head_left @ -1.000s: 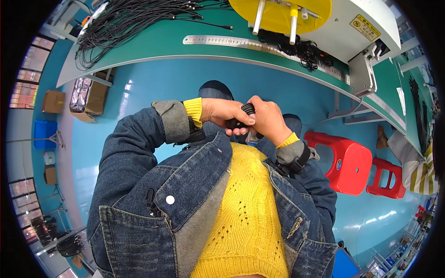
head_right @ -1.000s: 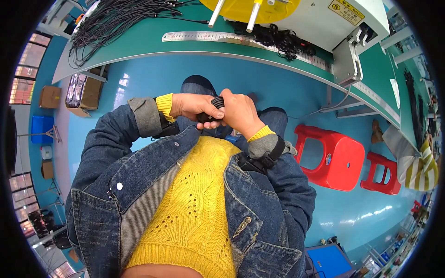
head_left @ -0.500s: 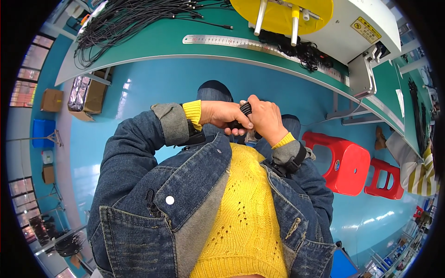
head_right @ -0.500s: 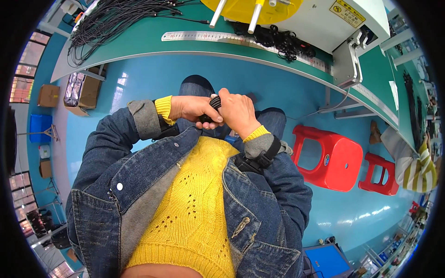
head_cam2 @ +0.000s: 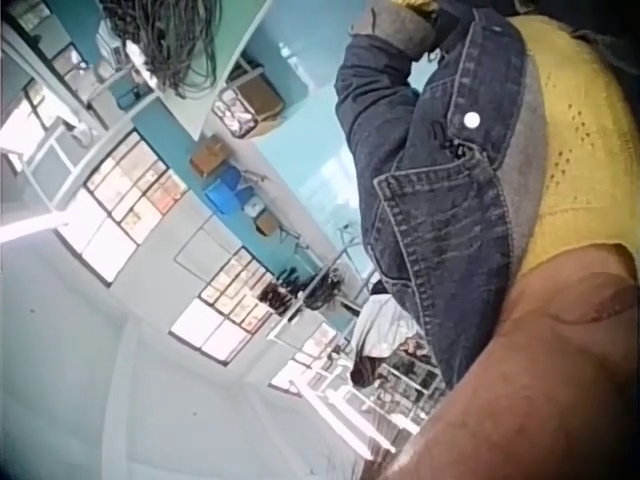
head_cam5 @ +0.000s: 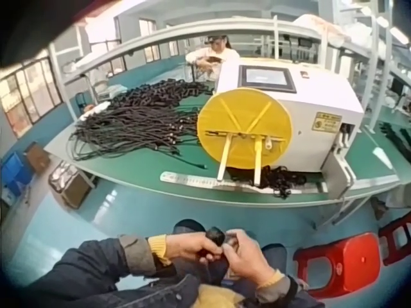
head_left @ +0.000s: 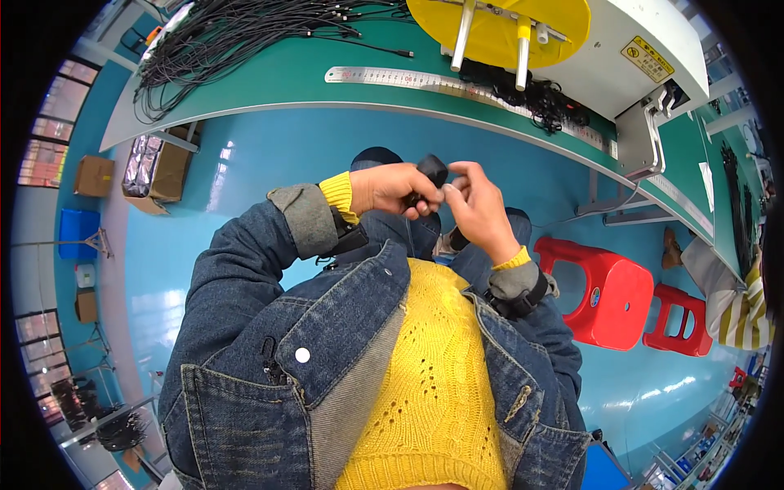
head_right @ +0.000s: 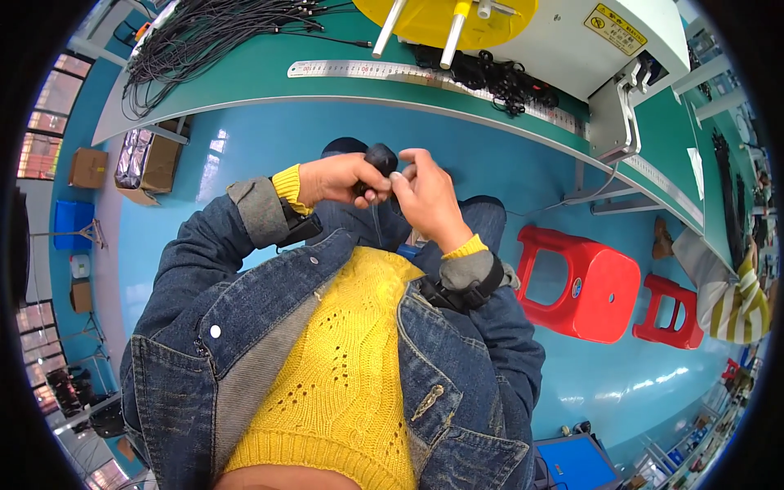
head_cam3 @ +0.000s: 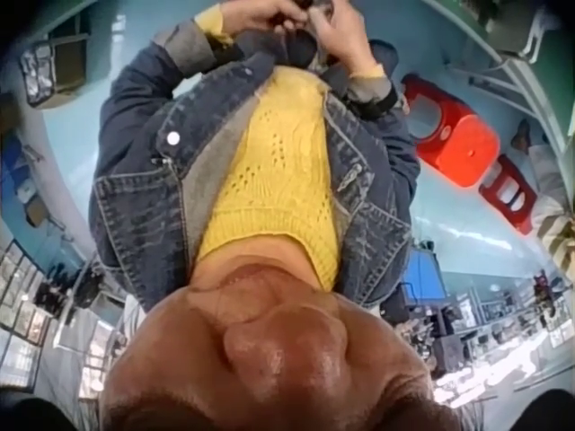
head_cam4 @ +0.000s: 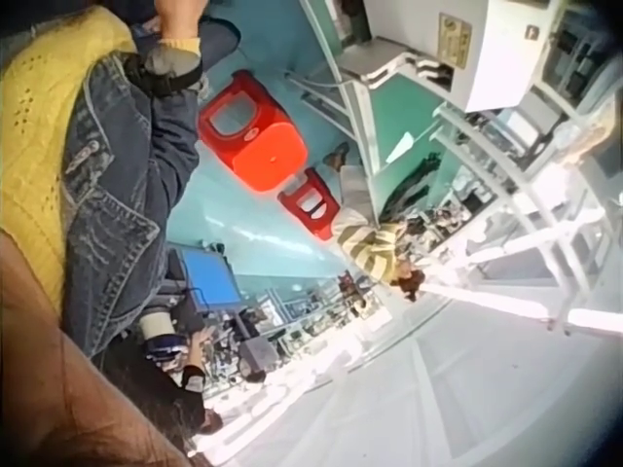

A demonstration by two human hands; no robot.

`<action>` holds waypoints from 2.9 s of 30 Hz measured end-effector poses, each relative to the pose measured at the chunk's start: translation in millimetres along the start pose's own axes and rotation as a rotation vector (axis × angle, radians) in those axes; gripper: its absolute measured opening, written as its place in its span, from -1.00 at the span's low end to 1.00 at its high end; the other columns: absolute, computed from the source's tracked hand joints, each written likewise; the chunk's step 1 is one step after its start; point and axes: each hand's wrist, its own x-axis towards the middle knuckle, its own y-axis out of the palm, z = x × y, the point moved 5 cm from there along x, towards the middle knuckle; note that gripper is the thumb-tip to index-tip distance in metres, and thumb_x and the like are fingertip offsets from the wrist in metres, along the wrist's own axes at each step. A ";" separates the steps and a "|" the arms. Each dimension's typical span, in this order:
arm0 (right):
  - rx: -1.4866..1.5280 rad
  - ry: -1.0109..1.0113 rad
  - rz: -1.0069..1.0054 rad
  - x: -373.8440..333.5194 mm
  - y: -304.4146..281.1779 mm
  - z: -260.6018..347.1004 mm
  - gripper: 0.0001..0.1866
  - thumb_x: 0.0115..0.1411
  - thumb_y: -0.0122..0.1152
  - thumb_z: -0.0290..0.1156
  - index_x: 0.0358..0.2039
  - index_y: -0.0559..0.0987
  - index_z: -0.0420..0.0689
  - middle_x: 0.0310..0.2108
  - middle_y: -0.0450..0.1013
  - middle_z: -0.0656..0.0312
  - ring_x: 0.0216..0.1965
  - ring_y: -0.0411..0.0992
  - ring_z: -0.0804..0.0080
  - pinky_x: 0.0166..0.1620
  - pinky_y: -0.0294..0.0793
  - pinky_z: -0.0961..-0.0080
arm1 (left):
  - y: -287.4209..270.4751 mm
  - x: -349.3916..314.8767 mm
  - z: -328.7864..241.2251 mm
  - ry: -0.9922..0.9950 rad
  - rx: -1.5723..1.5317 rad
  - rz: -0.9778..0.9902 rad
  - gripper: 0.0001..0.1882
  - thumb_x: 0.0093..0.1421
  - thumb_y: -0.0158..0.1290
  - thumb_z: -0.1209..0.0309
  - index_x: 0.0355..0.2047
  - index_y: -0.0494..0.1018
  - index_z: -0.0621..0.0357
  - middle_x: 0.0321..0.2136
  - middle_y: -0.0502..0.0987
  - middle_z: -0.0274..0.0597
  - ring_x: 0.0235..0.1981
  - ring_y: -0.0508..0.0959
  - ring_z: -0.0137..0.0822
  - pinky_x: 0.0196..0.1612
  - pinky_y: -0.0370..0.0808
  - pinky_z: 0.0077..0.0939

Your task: The person picks up a cable, wraps it around the pegs of a winding machine, and removes the coiled cable. They then secure the coil with a rubber band and place it on the table before repeating the process.

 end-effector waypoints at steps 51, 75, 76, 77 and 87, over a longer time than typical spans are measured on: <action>-0.349 -0.439 -0.074 -6.6 -14.3 17.1 -0.80 -0.03 0.02 -0.42 -0.43 0.28 -0.24 -0.54 0.38 -0.08 -0.48 0.39 -0.08 -0.43 0.36 0.12 | 29.1 -1.9 -21.8 0.333 0.827 -0.393 -0.72 -0.04 0.02 0.46 -0.28 0.38 0.31 -0.40 0.50 -0.13 -0.36 0.51 -0.30 -0.27 0.45 -0.46; -0.862 -0.110 -0.785 54.3 -111.6 -20.8 -0.91 0.01 0.12 -0.40 -0.46 0.47 -0.12 -0.44 0.38 0.12 -0.38 0.37 0.17 -0.36 0.36 0.35 | 23.2 0.0 -35.3 0.423 0.426 -0.368 -0.93 0.08 -0.05 0.44 -0.49 0.34 0.17 -0.72 0.23 -0.45 -0.71 0.21 -0.62 -0.68 0.15 -0.71; -0.863 -0.114 -0.781 57.9 -114.1 -26.0 -0.91 0.01 0.12 -0.40 -0.46 0.47 -0.12 -0.44 0.38 0.12 -0.38 0.37 0.17 -0.36 0.36 0.35 | 22.7 -0.3 -38.3 0.426 0.422 -0.370 -0.93 0.08 -0.05 0.44 -0.49 0.34 0.17 -0.72 0.23 -0.45 -0.71 0.21 -0.62 -0.68 0.15 -0.71; -0.741 -0.165 -0.785 61.3 -118.4 -30.2 -0.91 0.02 0.10 -0.41 -0.46 0.47 -0.12 -0.42 0.38 0.12 -0.37 0.36 0.15 -0.35 0.36 0.33 | 22.9 -0.5 -42.1 0.432 0.406 -0.355 -0.92 0.08 -0.04 0.43 -0.49 0.34 0.16 -0.72 0.23 -0.46 -0.71 0.21 -0.62 -0.68 0.15 -0.71; -0.856 -0.064 -0.684 60.0 -114.1 -20.5 -0.87 0.03 0.09 -0.37 -0.44 0.47 -0.14 -0.37 0.35 0.09 -0.39 0.36 0.10 -0.34 0.35 0.26 | 30.0 0.5 -60.3 0.561 0.320 -0.352 -0.87 0.03 0.02 0.36 -0.56 0.35 0.12 -0.70 0.30 -0.43 -0.70 0.26 -0.59 -0.64 0.19 -0.66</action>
